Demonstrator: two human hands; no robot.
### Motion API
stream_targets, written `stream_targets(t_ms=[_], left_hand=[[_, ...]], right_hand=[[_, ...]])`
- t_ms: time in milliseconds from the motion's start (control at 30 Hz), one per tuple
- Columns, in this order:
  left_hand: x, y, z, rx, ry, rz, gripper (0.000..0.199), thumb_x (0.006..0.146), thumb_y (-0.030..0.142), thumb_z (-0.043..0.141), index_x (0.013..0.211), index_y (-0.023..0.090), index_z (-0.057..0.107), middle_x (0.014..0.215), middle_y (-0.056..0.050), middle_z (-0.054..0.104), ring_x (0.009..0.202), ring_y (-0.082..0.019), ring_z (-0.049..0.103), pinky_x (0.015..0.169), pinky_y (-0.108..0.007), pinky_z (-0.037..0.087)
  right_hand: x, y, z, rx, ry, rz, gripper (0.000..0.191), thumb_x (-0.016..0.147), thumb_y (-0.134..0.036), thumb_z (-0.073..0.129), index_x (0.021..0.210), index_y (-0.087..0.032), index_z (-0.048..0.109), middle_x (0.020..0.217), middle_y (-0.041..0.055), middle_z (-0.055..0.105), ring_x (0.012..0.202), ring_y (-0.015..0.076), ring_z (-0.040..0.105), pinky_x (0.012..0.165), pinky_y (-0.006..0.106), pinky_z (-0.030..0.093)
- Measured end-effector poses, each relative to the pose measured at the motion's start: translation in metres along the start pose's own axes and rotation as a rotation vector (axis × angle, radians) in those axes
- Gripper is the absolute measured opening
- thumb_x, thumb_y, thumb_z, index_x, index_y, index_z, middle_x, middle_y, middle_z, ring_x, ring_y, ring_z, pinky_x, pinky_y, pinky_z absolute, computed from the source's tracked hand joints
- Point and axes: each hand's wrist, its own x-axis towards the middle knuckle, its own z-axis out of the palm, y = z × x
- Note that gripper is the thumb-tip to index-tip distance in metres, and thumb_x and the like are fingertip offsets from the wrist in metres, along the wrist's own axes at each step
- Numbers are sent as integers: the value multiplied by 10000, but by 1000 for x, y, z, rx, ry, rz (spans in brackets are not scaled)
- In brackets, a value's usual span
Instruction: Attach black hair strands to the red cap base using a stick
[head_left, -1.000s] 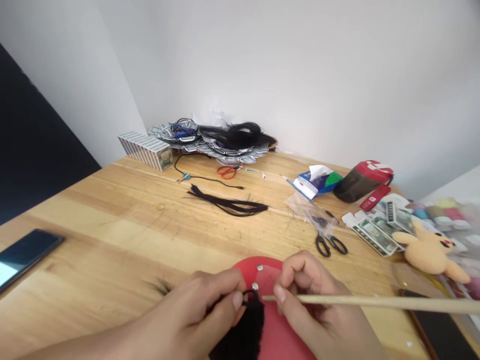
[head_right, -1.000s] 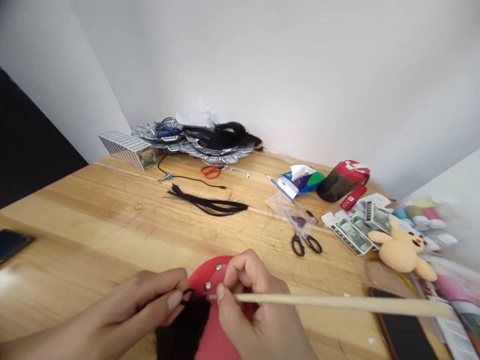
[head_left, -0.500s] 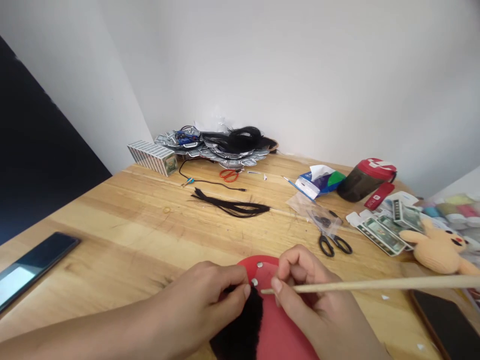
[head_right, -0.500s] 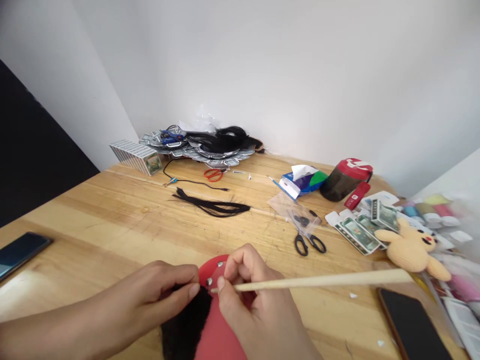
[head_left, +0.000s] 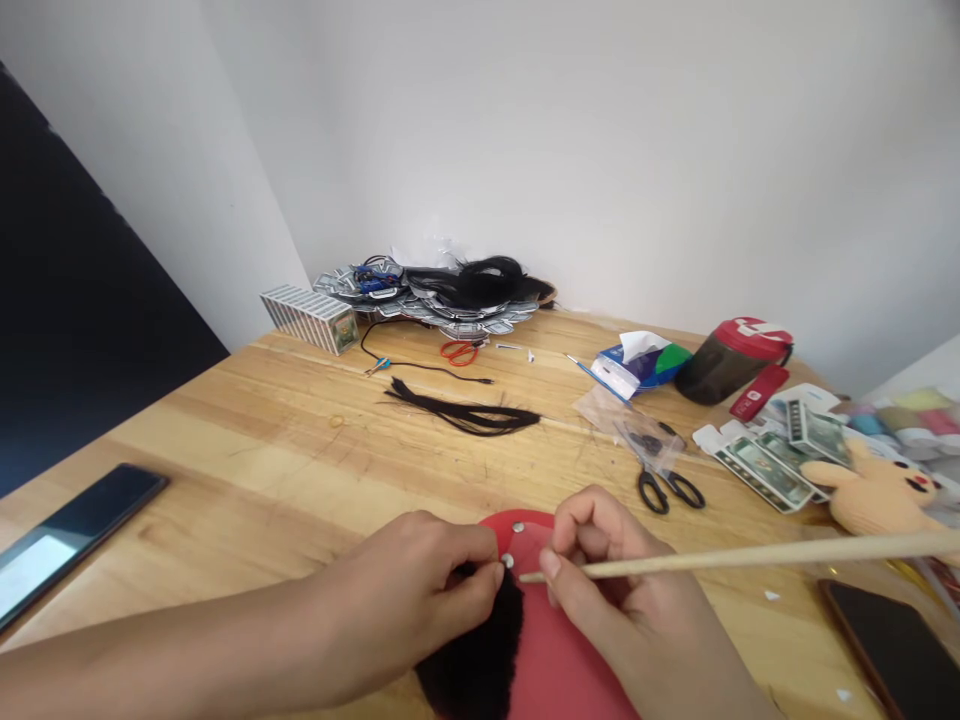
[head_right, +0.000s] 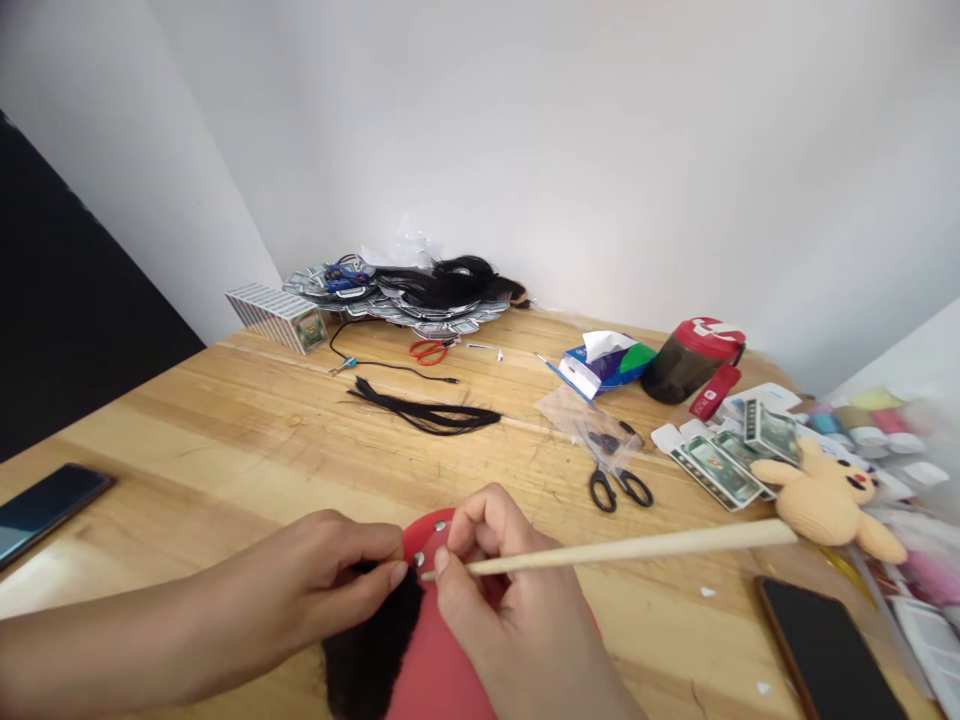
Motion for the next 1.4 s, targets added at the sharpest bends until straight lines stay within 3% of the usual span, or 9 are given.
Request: stream_targets(t_ms=[500,900,1167,1400], left_hand=[[4,6,-2,128,-13,13,211,851,197,428,640,192,429,551,64,385,484,-73,322,443,-185,240],[1,5,0,241,-12,41,195,836,173,432,646,184,479,606,29,555,499,-80,413,481,-176,296],[2,8,-3,172,0,32,230,871,202,415,643,188,439,558,57,413,481,-76,341,447,-181,253],[-1,11,-2,171,-4,41,254,903,228,387,662,191,459,569,55,421,484,-82,344,445,-195,245]], right_hand=[[-1,-2,0,-15,0,5,117,826,-265,465,714,-250,438,588,-97,368,521,107,292,484,244,231],[3,7,-3,10,-42,-37,119,836,-254,518,731,-252,461,569,-95,372,489,105,313,433,206,267],[4,5,-2,64,-48,28,145,836,-294,541,729,-247,456,554,-92,369,487,103,284,432,212,214],[4,5,-2,80,-59,22,145,833,-280,548,726,-243,457,567,-88,397,490,99,298,434,212,222]])
